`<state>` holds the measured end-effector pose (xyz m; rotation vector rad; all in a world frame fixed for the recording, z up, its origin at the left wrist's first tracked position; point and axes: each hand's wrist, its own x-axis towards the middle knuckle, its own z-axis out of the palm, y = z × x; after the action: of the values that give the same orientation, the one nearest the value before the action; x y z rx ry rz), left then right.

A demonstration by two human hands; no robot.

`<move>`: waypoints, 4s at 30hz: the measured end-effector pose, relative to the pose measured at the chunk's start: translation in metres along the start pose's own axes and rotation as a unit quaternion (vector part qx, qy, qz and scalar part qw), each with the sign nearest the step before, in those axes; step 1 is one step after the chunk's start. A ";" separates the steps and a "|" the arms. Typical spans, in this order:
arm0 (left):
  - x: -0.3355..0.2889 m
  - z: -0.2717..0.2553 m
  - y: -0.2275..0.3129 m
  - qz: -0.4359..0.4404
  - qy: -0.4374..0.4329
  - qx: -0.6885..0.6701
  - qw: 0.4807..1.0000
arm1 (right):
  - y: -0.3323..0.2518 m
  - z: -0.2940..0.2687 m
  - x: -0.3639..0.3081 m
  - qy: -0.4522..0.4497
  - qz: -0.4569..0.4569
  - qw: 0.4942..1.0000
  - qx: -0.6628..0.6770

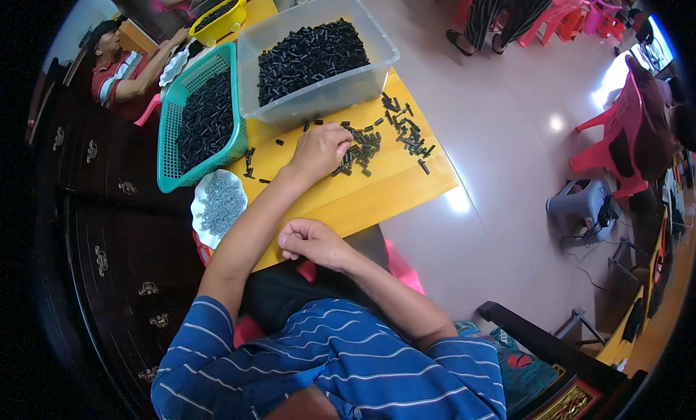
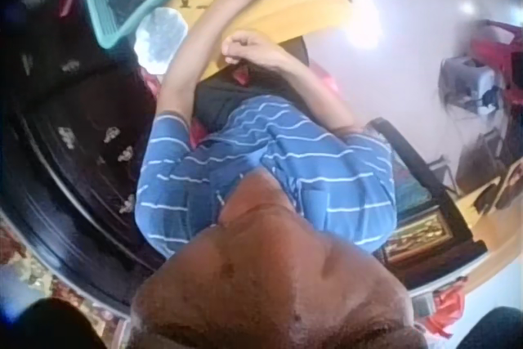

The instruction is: The person assembles small components by picking up metal pins and plastic pieces from the table and fitting them together by hand.

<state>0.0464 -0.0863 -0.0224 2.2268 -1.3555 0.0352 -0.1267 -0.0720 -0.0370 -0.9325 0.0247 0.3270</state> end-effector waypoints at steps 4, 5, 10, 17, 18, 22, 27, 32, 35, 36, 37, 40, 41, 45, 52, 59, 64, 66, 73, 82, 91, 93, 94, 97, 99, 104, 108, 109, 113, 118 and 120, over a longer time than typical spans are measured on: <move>0.006 0.004 -0.002 0.004 -0.016 0.030 0.999 | -0.001 -0.003 0.000 -0.010 -0.018 1.000 0.017; 0.007 0.004 -0.002 -0.002 -0.025 0.043 0.999 | -0.001 -0.003 0.001 -0.014 -0.020 1.000 0.017; 0.013 0.005 -0.003 0.017 -0.026 0.068 0.997 | -0.003 -0.006 0.002 -0.012 -0.022 1.000 0.014; 0.014 0.004 0.005 0.011 -0.036 0.062 0.997 | 0.006 -0.008 0.003 -0.030 -0.041 0.999 0.003; 0.015 0.005 0.003 0.027 -0.031 0.059 0.997 | 0.007 -0.009 0.005 -0.031 -0.042 0.999 0.005; 0.015 0.009 0.000 0.045 -0.037 0.083 0.995 | 0.010 -0.007 0.005 -0.032 -0.046 0.998 0.013; 0.021 0.013 0.001 0.073 -0.044 0.116 0.990 | 0.007 -0.009 0.003 -0.040 -0.027 0.999 0.006; 0.018 0.003 -0.011 0.070 -0.021 0.065 0.995 | 0.007 -0.009 0.006 -0.039 -0.027 0.999 -0.016; 0.001 -0.020 -0.003 0.031 0.009 -0.009 0.999 | 0.004 -0.009 0.005 -0.006 -0.028 1.000 -0.009; -0.007 -0.031 0.002 -0.004 0.022 -0.056 0.998 | 0.003 -0.009 0.006 0.021 -0.033 0.999 0.006; -0.016 -0.038 0.004 -0.015 0.023 -0.052 0.998 | 0.007 -0.011 0.008 0.072 -0.066 0.995 -0.005; -0.043 -0.056 0.013 -0.066 0.049 -0.196 0.977 | 0.005 -0.026 0.008 0.180 -0.091 0.962 0.182; -0.055 -0.060 0.016 -0.080 0.056 -0.192 0.976 | 0.000 -0.031 0.008 0.191 -0.092 0.946 0.243; -0.100 -0.067 0.034 -0.106 0.086 -0.261 0.956 | -0.010 -0.022 0.006 0.140 -0.107 0.953 0.248; -0.137 -0.069 0.041 -0.116 0.128 -0.233 0.957 | 0.003 -0.020 0.008 0.072 -0.107 0.961 0.245; -0.154 -0.067 0.039 -0.103 0.200 -0.314 0.922 | 0.001 -0.014 0.005 0.091 -0.099 0.967 0.218; -0.153 -0.065 0.030 -0.143 0.226 -0.435 0.860 | -0.005 -0.011 0.001 0.091 -0.081 0.970 0.208; -0.155 -0.063 0.034 -0.153 0.217 -0.462 0.846 | -0.004 -0.013 0.002 0.087 -0.080 0.972 0.204; -0.158 -0.063 0.033 -0.148 0.197 -0.436 0.865 | -0.002 -0.014 0.003 0.088 -0.091 0.973 0.194; -0.158 -0.078 0.036 -0.152 0.157 -0.372 0.902 | -0.006 -0.010 0.002 0.137 -0.113 0.977 0.115; -0.149 -0.107 0.031 -0.141 0.043 -0.275 0.950 | -0.008 -0.010 0.000 0.160 -0.139 0.977 0.021; -0.148 -0.101 0.029 -0.177 0.033 -0.364 0.914 | -0.011 -0.011 -0.001 0.152 -0.126 0.979 0.042; -0.148 -0.098 0.028 -0.213 0.023 -0.447 0.868 | -0.012 -0.010 -0.002 0.143 -0.126 0.981 0.043; -0.150 -0.085 0.016 -0.197 0.016 -0.555 0.808 | -0.015 -0.011 -0.003 0.107 -0.107 0.982 0.112; -0.143 -0.078 0.007 -0.205 0.023 -0.570 0.795 | -0.016 -0.012 -0.005 0.081 -0.089 0.976 0.179; -0.104 -0.034 0.003 -0.220 0.094 -0.333 0.912 | -0.016 -0.018 -0.006 -0.034 -0.086 0.966 0.242; -0.072 -0.004 -0.003 -0.188 0.062 -0.193 0.961 | -0.019 -0.015 -0.008 -0.040 -0.077 0.972 0.220; -0.066 -0.002 -0.002 -0.185 0.059 -0.193 0.962 | -0.017 -0.015 -0.007 -0.037 -0.070 0.973 0.215; -0.053 0.001 0.004 -0.173 0.044 -0.105 0.978 | -0.020 -0.016 -0.008 -0.025 -0.056 0.976 0.207; -0.048 0.003 0.007 -0.179 0.034 -0.084 0.980 | -0.019 -0.017 -0.008 -0.026 -0.059 0.974 0.218; -0.049 0.007 0.003 -0.168 0.054 -0.076 0.981 | -0.018 -0.017 -0.008 -0.023 -0.057 0.974 0.217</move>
<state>0.0175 -0.0503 -0.0407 2.2577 -0.8822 -0.0659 -0.1270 -0.0974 -0.0314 -0.4903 -0.0007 0.2228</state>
